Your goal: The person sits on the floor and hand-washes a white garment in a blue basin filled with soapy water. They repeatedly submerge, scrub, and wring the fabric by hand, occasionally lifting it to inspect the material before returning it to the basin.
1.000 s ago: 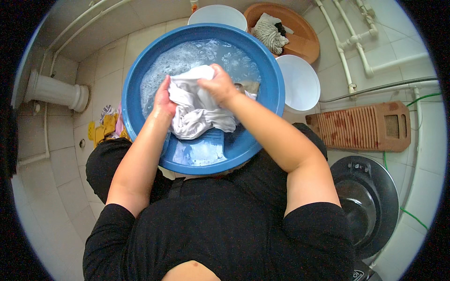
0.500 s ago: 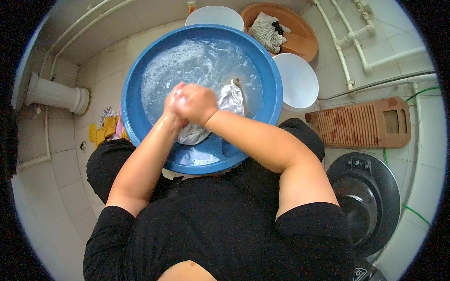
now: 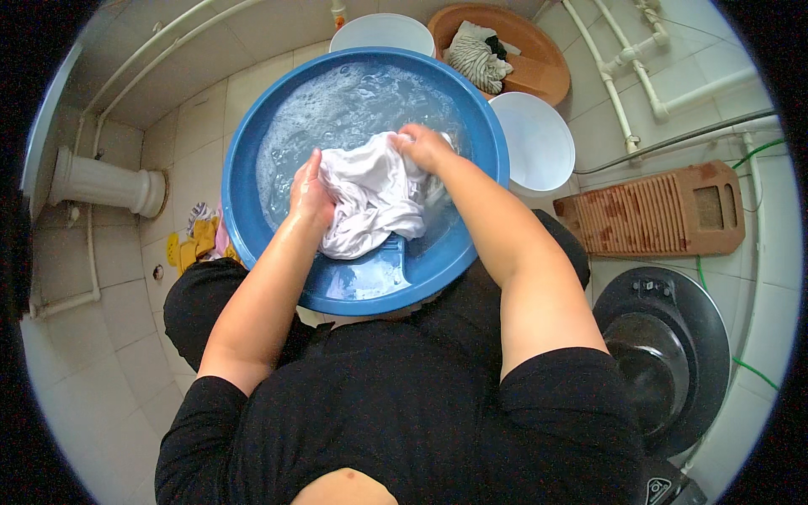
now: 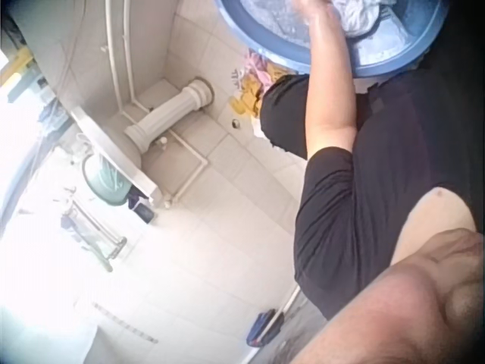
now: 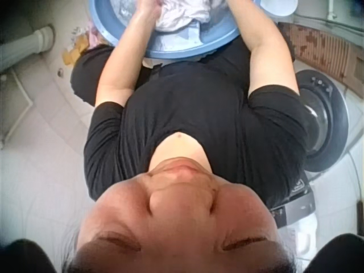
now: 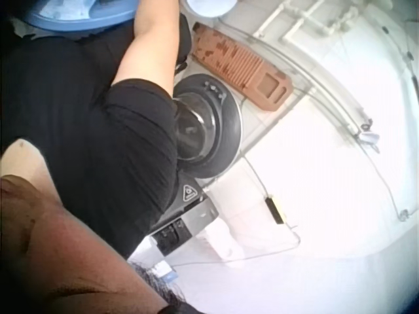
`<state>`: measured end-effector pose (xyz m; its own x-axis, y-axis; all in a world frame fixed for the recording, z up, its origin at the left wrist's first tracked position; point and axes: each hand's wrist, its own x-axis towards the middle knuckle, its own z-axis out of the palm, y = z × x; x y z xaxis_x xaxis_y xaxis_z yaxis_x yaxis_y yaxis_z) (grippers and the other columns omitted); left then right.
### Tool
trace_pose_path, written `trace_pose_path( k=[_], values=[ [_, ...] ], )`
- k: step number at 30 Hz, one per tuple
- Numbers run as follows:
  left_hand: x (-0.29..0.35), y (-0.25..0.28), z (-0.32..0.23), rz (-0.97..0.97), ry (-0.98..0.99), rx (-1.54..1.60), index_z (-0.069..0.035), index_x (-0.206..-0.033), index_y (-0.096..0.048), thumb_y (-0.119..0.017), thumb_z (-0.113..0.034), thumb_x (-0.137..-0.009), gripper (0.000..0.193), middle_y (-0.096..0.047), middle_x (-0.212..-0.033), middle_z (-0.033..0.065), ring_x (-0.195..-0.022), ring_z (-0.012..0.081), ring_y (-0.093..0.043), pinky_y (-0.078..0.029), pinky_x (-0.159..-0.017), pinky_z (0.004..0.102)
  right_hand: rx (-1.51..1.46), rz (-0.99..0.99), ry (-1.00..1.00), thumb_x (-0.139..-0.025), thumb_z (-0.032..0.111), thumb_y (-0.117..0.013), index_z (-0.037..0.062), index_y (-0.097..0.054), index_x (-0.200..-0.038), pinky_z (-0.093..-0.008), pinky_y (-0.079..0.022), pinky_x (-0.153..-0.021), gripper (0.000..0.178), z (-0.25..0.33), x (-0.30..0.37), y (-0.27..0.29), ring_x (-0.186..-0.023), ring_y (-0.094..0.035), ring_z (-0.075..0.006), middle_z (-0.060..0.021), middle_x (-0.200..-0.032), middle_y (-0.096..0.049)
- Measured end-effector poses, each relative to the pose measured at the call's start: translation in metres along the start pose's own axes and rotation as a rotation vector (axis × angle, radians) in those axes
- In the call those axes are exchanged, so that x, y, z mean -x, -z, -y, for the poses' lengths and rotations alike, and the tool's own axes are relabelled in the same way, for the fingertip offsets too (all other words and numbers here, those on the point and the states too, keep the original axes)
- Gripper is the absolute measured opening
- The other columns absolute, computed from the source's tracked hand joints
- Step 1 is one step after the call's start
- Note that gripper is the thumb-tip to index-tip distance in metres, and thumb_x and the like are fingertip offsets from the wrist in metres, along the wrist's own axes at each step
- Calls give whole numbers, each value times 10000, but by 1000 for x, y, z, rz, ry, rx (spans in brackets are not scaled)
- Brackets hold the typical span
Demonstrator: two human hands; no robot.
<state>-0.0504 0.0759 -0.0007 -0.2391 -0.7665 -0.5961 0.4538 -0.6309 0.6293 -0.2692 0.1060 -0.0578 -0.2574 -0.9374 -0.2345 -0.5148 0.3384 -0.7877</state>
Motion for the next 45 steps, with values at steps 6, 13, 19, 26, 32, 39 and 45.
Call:
trace_pose_path(
  k=[6, 13, 19, 26, 32, 39, 45],
  values=[
    [-16, 19, 15, -139, -57, -215, -39, -1230, -331, -472, 63, -769, 492, -472, -1111, 194, -979, 291, -512, -457, -815, 383, 95, 348, -337, -752, 652, -426, 24, -539, -1134, -358, -373, -915, 744, -41, -7, -12, -1099, -485, -320, -186, -1203, -490],
    [-31, 28, 14, 350, 164, 297, -72, -1268, -354, -413, -267, -890, 430, -514, -1114, 128, -1009, 260, -521, -410, -884, 404, -214, -147, 382, -765, 277, -605, 0, -606, -852, -334, -441, -809, 290, 44, 11, -55, -933, -556, -273, -158, -1031, -563],
    [6, 4, -1, 229, 113, 202, -69, -1110, -476, -452, -426, -874, 429, -556, -907, 67, -794, 190, -542, -450, -715, 351, -112, -7, 854, -749, 237, -617, 70, -565, -750, -367, -453, -625, 174, 154, 101, -64, -709, -574, -260, -107, -772, -578],
    [12, -3, 11, 168, 269, 91, -38, -1029, -539, -372, -302, -893, 341, -587, -972, 112, -888, 237, -584, -481, -772, 357, 124, -433, 647, -764, 311, -569, 78, -549, -672, -376, -447, -571, 252, 96, 44, -62, -633, -548, -304, -137, -690, -564],
    [22, -18, -21, 466, 413, 100, -2, -1114, -511, -435, -464, -848, 539, -566, -1097, 141, -991, 265, -561, -436, -876, 407, -214, -267, 216, -804, 361, -550, 37, -557, -717, -359, -432, -563, 335, 92, 15, -20, -616, -555, -295, -144, -701, -592],
    [-16, 17, -64, 113, -350, -1096, 10, -1091, -543, -619, -361, -704, 542, -601, -1003, 171, -908, 278, -589, -463, -772, 333, -8, -46, 63, -749, 435, -596, 33, -597, -866, -357, -449, -702, 419, 22, -6, 4, -785, -585, -273, -143, -839, -617],
    [-6, 8, -83, 161, 67, -1972, -27, -1004, -616, -660, -400, -643, 521, -595, -1021, 189, -915, 278, -591, -453, -793, 363, 668, 12, -12, -691, 436, -633, 67, -534, -1107, -381, -403, -895, 565, 16, 24, 0, -1068, -504, -286, -157, -1143, -531]
  ],
)
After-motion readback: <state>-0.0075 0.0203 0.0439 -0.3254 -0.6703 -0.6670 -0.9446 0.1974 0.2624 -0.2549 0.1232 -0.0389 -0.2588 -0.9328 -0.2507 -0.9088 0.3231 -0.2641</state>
